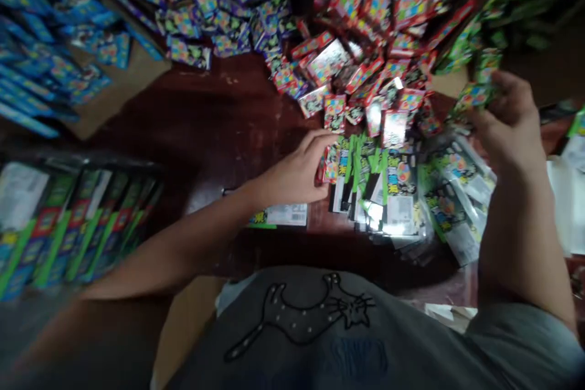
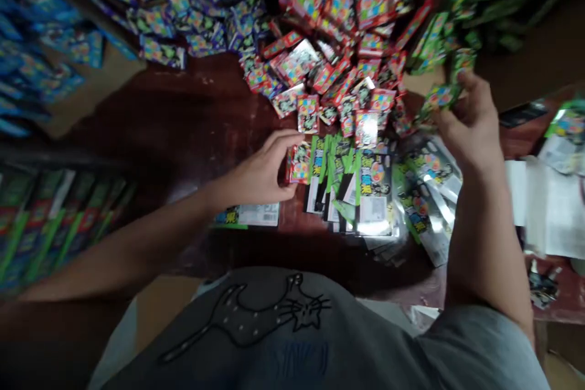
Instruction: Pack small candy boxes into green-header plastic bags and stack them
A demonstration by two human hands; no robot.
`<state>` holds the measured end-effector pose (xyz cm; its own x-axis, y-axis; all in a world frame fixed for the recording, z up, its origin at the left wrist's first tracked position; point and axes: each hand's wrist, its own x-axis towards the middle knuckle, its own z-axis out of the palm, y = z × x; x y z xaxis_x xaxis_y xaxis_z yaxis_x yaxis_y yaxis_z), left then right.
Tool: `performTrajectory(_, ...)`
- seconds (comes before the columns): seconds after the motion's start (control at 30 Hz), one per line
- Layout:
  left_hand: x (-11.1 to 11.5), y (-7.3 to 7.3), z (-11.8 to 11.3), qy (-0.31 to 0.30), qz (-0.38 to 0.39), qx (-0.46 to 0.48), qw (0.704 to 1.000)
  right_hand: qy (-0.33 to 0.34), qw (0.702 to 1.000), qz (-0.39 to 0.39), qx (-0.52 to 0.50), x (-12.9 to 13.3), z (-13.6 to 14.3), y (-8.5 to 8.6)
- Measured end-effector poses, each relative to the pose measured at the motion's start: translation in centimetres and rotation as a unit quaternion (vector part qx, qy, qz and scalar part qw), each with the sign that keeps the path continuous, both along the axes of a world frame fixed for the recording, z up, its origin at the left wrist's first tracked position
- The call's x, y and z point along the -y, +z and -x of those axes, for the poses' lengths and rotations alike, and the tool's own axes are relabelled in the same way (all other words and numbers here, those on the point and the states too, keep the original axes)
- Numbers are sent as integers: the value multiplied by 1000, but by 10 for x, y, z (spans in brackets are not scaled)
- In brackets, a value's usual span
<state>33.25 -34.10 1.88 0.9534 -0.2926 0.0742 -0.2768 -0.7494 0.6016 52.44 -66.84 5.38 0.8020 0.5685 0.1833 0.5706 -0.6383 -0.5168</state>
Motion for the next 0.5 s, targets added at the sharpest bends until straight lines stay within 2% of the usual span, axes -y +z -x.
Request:
performTrajectory(0.1, 8, -12, 39, -3, 29, -39, 999, 12, 997, -40, -66, -40, 60, -29)
performTrajectory(0.2, 3, -19, 61, 19, -40, -44, 998, -14, 992, -62, -107, -74, 122, -53)
performTrajectory(0.27, -2, -17, 71, 33, -88, -37, 995, -50, 992, -36, -109, -88, 155, -59)
performTrajectory(0.33, -5, -12, 81, 51, -111, -37, 992, -68, 993, 58, -84, -94, 176, -55)
performTrajectory(0.43, -8, -7, 99, 87, -119, -47, 988, -37, 970, 239, -25, -90, 186, -34)
performTrajectory(0.5, -9, -6, 107, 115, -122, -54, 984, 24, 961, 274, 1, -86, 180, -18)
